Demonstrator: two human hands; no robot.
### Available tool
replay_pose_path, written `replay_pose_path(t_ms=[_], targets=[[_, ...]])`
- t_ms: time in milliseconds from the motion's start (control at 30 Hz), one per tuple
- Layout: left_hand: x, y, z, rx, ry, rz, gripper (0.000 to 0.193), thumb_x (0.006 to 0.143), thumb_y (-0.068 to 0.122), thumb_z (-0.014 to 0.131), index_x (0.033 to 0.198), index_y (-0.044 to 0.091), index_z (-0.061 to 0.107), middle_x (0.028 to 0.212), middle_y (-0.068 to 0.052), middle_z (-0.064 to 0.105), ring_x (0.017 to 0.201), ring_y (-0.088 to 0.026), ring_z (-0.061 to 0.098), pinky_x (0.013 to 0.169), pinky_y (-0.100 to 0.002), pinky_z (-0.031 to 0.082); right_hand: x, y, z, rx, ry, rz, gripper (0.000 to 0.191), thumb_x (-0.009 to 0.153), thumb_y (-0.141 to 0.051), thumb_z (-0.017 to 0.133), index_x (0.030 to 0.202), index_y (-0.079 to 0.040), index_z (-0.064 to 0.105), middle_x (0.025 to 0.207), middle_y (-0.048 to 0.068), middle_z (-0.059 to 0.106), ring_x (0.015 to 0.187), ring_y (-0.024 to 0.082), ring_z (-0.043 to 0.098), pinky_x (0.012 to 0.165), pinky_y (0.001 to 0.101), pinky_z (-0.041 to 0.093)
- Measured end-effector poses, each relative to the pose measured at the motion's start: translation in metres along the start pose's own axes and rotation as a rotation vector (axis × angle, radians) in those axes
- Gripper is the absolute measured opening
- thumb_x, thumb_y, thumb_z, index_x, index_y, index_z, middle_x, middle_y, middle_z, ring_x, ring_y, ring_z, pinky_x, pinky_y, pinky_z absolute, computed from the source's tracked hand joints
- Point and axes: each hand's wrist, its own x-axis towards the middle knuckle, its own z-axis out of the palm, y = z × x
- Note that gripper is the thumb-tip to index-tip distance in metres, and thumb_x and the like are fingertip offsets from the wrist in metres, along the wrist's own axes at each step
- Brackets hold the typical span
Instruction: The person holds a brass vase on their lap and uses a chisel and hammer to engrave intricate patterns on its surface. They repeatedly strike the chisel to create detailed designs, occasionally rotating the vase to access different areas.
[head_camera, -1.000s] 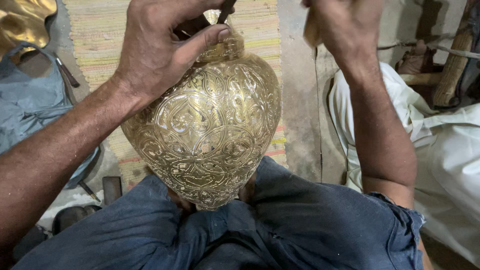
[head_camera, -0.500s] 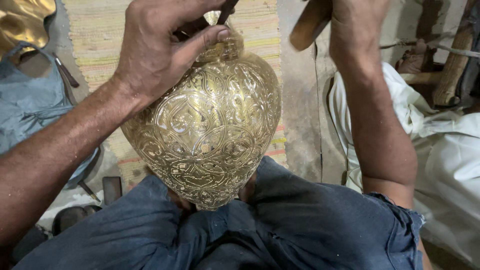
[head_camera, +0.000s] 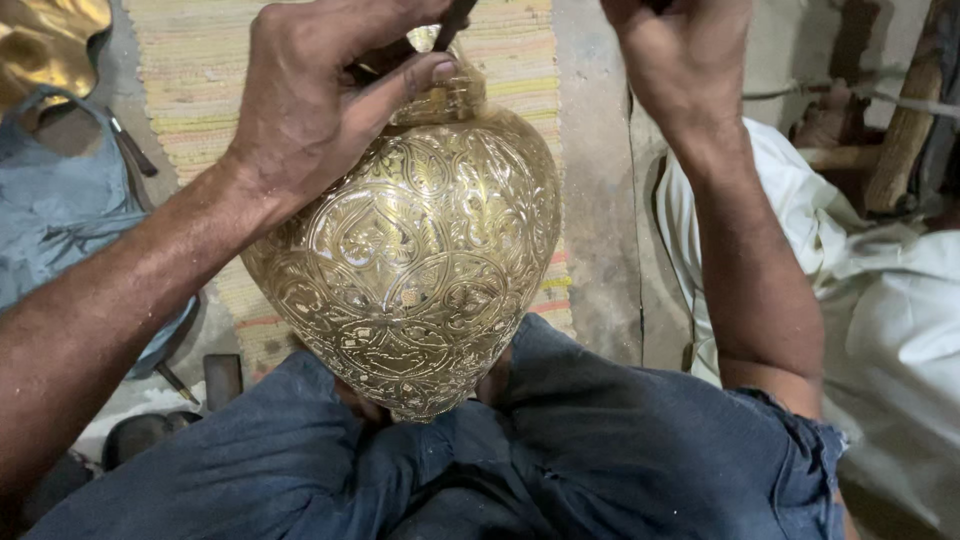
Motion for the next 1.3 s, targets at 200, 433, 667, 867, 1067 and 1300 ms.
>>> replay_pose_path(t_ms=[200, 433, 667, 867, 1067, 1300], targets=[[-0.001, -0.002, 0.001, 0.027, -0.027, -0.043, 0.033, 0.106, 0.009, 0.077, 0.137, 0.002, 0.069, 0.121, -0.016, 0.076, 0.100, -0.024, 0.078, 0.087, -0.033, 0.067, 0.000, -0.006, 0.001, 0.051, 0.014, 0.051, 0.024, 0.108, 0.002, 0.082, 0.091, 0.002, 0.065, 0.074, 0.011, 0.062, 0.066, 0.022, 0.058, 0.061, 0.0351, 0.042], [0.000, 0.003, -0.001, 0.047, -0.023, -0.001, 0.029, 0.108, 0.009, 0.076, 0.134, 0.000, 0.068, 0.120, -0.015, 0.075, 0.106, -0.024, 0.077, 0.092, -0.032, 0.067, 0.005, -0.025, -0.015, 0.083, -0.091, -0.033, 0.015, 0.093, 0.014, 0.063, 0.099, 0.000, 0.065, 0.085, 0.011, 0.068, 0.076, 0.021, 0.065, 0.067, 0.0326, 0.049], [0.006, 0.009, -0.010, -0.113, -0.062, -0.321, 0.025, 0.103, 0.009, 0.076, 0.127, 0.003, 0.071, 0.100, -0.013, 0.077, 0.086, -0.020, 0.078, 0.073, -0.031, 0.066, 0.004, -0.036, -0.017, -0.263, -0.016, -0.211, 0.019, 0.089, 0.006, 0.076, 0.100, 0.002, 0.061, 0.080, 0.011, 0.066, 0.071, 0.026, 0.064, 0.065, 0.0385, 0.049], [-0.004, 0.003, -0.014, -0.151, -0.052, -0.111, 0.025, 0.107, 0.005, 0.077, 0.129, -0.002, 0.068, 0.114, -0.016, 0.076, 0.099, -0.022, 0.079, 0.087, -0.031, 0.068, 0.005, -0.028, -0.006, -0.063, -0.036, -0.111, 0.018, 0.093, 0.011, 0.075, 0.098, 0.002, 0.059, 0.081, 0.009, 0.064, 0.067, 0.024, 0.062, 0.064, 0.0376, 0.048], [-0.005, -0.013, -0.001, -0.010, -0.054, -0.052, 0.028, 0.107, 0.010, 0.081, 0.129, -0.002, 0.069, 0.113, -0.015, 0.077, 0.098, -0.022, 0.079, 0.086, -0.032, 0.069, 0.009, -0.035, -0.010, 0.010, -0.067, -0.132, 0.019, 0.088, 0.017, 0.067, 0.100, 0.004, 0.060, 0.084, 0.009, 0.062, 0.071, 0.023, 0.062, 0.063, 0.0354, 0.047], [-0.011, -0.013, -0.007, -0.109, -0.016, -0.127, 0.025, 0.110, 0.006, 0.078, 0.132, 0.000, 0.068, 0.104, -0.014, 0.078, 0.096, -0.019, 0.081, 0.089, -0.032, 0.070, 0.011, -0.037, -0.010, -0.130, -0.053, -0.173, 0.020, 0.092, 0.012, 0.073, 0.100, 0.001, 0.058, 0.077, 0.009, 0.057, 0.069, 0.024, 0.057, 0.067, 0.0382, 0.044]])
